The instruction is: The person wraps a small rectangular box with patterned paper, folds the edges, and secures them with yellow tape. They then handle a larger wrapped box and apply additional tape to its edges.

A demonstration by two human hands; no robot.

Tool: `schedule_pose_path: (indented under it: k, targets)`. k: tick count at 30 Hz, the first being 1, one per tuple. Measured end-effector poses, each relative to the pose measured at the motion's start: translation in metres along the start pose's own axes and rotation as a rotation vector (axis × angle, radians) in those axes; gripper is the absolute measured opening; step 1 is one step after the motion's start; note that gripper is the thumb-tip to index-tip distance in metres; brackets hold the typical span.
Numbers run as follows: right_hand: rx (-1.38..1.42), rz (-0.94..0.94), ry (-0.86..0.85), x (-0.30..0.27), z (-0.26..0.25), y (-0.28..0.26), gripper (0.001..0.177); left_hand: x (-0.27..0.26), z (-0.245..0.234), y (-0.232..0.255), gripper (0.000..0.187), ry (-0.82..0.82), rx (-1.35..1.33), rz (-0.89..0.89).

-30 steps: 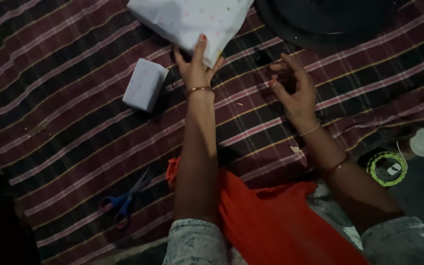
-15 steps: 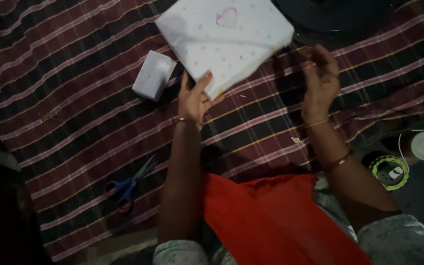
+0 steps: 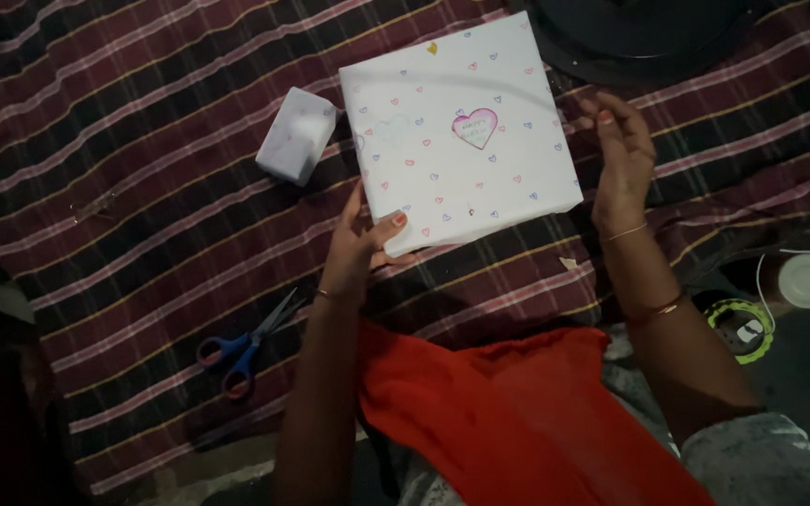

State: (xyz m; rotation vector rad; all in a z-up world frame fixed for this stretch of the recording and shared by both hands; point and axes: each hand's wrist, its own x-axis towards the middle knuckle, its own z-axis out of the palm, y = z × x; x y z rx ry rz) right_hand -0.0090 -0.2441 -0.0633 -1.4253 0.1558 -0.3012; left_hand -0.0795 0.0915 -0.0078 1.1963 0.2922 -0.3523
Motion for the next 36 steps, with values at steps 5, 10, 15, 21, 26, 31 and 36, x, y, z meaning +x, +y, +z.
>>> schedule_pose_path:
  k: [5, 10, 15, 21, 26, 31, 36]
  targets:
    - [-0.028, 0.027, -0.005, 0.0, 0.005, -0.007, 0.031, -0.003, -0.007, -0.007, 0.099, 0.035, -0.079, 0.022]
    - [-0.089, 0.07, -0.145, 0.0, 0.008, -0.02, 0.053, -0.009, -0.014, -0.013, 0.097, -0.073, -0.087, 0.173]
    - [-0.023, 0.176, -0.343, -0.007, 0.008, -0.044, 0.087, -0.016, -0.016, -0.013, 0.082, -0.062, -0.01, 0.13]
    - [-0.223, 0.224, -0.592, -0.021, -0.004, -0.062, 0.095, -0.02, -0.019, -0.011, 0.079, -0.108, 0.007, 0.133]
    - [-0.295, -0.177, -0.753, -0.017, -0.011, -0.079, 0.079, -0.011, -0.024, -0.007, 0.057, -0.219, 0.151, 0.304]
    - [-0.347, -0.437, -0.687, -0.014, -0.001, -0.084, 0.046, 0.001, -0.011, 0.012, 0.053, 0.002, 0.809, 0.951]
    - [-0.29, -0.505, -0.58, 0.0, 0.014, -0.043, 0.05, 0.018, 0.003, 0.019, 0.049, 0.274, 1.143, 1.248]
